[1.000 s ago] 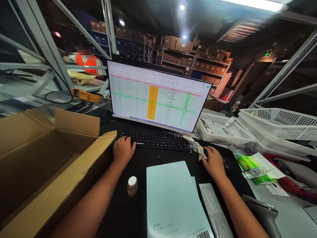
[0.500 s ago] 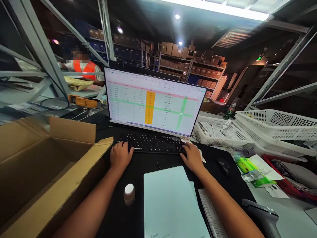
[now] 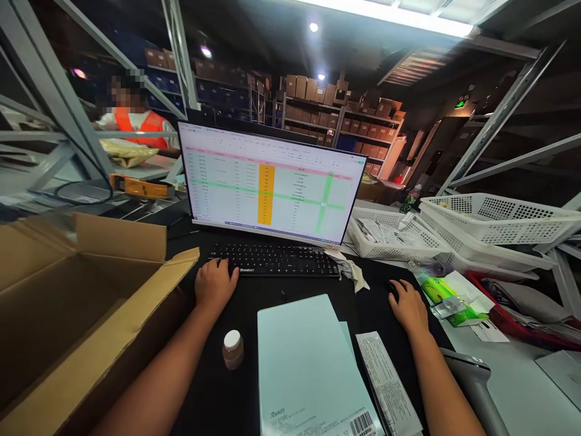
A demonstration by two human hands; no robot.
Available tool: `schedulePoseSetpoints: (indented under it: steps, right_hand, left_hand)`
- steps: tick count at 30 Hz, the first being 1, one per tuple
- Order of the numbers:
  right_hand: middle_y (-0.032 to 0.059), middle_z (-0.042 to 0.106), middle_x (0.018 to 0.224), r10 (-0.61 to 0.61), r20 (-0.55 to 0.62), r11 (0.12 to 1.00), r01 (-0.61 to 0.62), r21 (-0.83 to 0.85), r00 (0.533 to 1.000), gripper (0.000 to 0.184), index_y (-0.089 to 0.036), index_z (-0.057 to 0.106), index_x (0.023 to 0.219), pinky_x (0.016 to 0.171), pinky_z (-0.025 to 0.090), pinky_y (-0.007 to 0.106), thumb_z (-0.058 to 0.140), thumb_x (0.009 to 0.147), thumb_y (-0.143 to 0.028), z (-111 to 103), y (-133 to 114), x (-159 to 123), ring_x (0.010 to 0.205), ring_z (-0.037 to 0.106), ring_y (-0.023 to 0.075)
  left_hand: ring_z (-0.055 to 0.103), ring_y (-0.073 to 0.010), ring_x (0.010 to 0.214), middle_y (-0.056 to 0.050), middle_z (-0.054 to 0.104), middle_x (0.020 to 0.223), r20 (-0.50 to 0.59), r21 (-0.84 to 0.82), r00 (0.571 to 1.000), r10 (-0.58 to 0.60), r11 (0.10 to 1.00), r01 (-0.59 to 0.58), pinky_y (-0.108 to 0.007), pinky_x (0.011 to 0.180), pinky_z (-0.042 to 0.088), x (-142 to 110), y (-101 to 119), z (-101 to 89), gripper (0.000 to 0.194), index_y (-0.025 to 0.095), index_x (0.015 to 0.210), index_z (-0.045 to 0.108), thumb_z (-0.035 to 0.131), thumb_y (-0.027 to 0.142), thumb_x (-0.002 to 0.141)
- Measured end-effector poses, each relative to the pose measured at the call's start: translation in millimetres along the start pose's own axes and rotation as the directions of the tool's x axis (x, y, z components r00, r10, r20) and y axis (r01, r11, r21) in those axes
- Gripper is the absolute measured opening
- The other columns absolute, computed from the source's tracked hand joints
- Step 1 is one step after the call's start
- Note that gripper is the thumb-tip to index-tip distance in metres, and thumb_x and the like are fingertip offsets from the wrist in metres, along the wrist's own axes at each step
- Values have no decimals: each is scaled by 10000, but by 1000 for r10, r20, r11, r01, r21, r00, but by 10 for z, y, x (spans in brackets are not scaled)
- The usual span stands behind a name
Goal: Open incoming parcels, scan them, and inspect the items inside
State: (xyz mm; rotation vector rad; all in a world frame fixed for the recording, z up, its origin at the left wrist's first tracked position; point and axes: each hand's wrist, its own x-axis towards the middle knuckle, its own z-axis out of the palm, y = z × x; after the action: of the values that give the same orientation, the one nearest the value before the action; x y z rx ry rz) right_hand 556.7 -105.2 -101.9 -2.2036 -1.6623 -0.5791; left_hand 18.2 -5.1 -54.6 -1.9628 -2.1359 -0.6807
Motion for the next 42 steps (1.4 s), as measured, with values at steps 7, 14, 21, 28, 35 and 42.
schedulePoseSetpoints:
  steps: [7, 14, 21, 28, 35, 42]
  right_hand:
    - [110, 559, 1330, -5, 0, 1000, 5, 0, 1000, 456, -221, 615, 1297, 900, 541, 397, 494, 859, -253, 81, 106, 17, 1054, 599, 256]
    - [107, 601, 1215, 17, 22, 1000, -17, 4, 1000, 449, -216, 623, 1267, 867, 538, 366, 479, 843, -240, 148, 237, 49, 1021, 603, 246]
    - [117, 522, 1336, 22, 7, 1000, -22, 15, 1000, 484, -227, 594, 1327, 944, 498, 432, 435, 908, -409, 169, 157, 0, 1072, 576, 282]
    - [171, 552, 1221, 21, -60, 996, -16, 93, 998, 554, -142, 640, 1250, 985, 491, 490, 393, 846, -430, 337, 203, 59, 1111, 567, 328]
    - [144, 539, 1280, 36, -76, 997, -30, 73, 996, 537, -189, 653, 1263, 978, 498, 464, 364, 887, -441, 376, 184, 38, 1097, 576, 302]
    - [124, 525, 1315, 44, -38, 999, -43, 33, 998, 499, -210, 640, 1283, 937, 513, 431, 382, 920, -434, 258, 143, -9, 1066, 580, 281]
  left_hand:
    - [576, -370, 1159, -225, 603, 1258, -24, -26, 1000, -11, 1000, 10, -497, 988, 470, 18, -23, 78, 325, 83, 1116, 646, 518, 327, 944]
    - [515, -376, 1269, -238, 556, 1348, -15, -87, 994, 110, 990, -111, -499, 1083, 415, 45, 100, 26, 390, 66, 1214, 623, 478, 328, 965]
    - [463, -258, 1395, -102, 520, 1499, 194, -220, 823, 534, 841, -494, -373, 1188, 341, 289, 620, -14, 488, 209, 1375, 571, 596, 399, 926]
    - [263, -367, 1513, -194, 342, 1608, 263, -206, 772, 579, 815, -541, -513, 1247, 194, 405, 962, 205, 765, 162, 1448, 500, 617, 639, 862]
    - [278, -385, 1502, -225, 362, 1586, 235, -195, 766, 598, 801, -566, -551, 1237, 208, 469, 1047, 303, 688, 140, 1357, 571, 557, 651, 897]
    - [277, -380, 1504, -240, 341, 1593, 236, -202, 764, 601, 799, -566, -538, 1246, 195, 406, 1031, 363, 707, 118, 1410, 514, 585, 606, 904]
